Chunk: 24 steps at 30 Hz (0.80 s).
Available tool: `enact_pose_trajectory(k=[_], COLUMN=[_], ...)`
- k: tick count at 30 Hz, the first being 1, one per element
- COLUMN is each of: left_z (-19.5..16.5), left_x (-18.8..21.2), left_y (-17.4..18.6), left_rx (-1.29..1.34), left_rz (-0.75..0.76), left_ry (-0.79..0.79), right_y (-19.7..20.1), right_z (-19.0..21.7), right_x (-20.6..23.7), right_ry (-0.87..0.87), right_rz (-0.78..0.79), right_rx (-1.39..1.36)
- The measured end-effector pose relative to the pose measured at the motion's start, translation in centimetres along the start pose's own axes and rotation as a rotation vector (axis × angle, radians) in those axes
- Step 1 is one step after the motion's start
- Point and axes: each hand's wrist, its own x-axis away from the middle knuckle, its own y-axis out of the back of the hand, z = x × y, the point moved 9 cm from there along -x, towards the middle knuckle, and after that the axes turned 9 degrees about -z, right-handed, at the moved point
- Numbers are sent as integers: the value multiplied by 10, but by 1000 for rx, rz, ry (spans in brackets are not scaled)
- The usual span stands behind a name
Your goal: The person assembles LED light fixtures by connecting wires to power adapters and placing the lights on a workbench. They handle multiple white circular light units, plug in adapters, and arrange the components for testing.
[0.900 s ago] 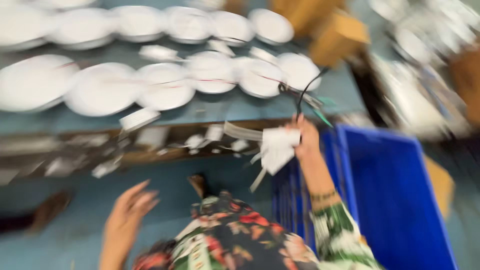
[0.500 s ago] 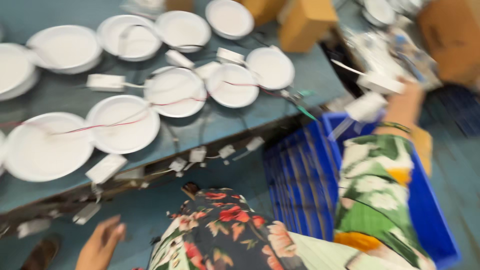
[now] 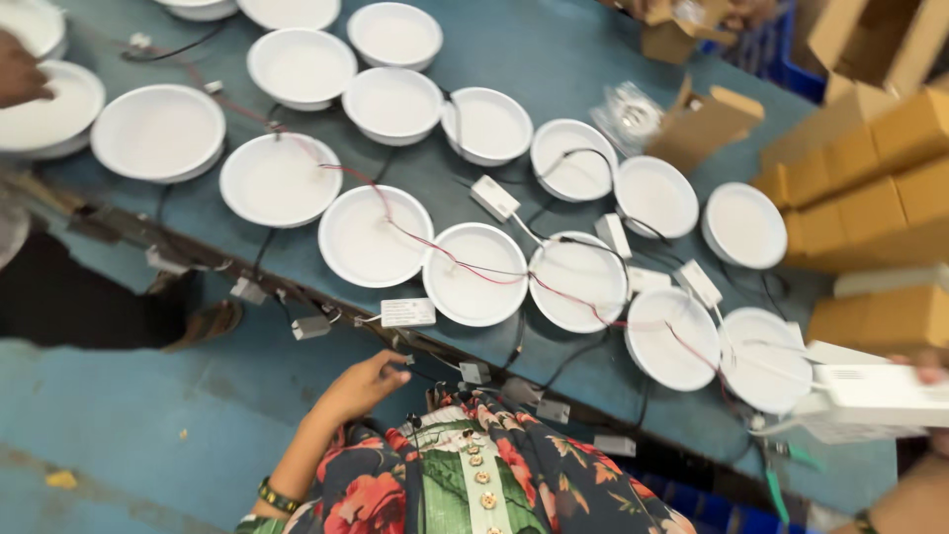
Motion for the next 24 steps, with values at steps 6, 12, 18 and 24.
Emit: enact_pose_trajectory(k=[6, 12, 18, 24], left_z=[-150, -285, -257, -199], left_x=[-2, 3, -37, -71], left_y=[16, 35, 14, -1], left_rx=[427, 170, 530, 860], left_rz=[-26, -144, 228, 197], left_ry=[-259, -618, -433, -43], right_y=[-262, -457, -498, -532], right_z=[-36, -97, -133, -225], right_x=[21, 119, 114, 74], right_ry=[-210, -543, -561, -931], right_rz=[589, 850, 738, 611], right_rx=[-132, -406, -436, -498])
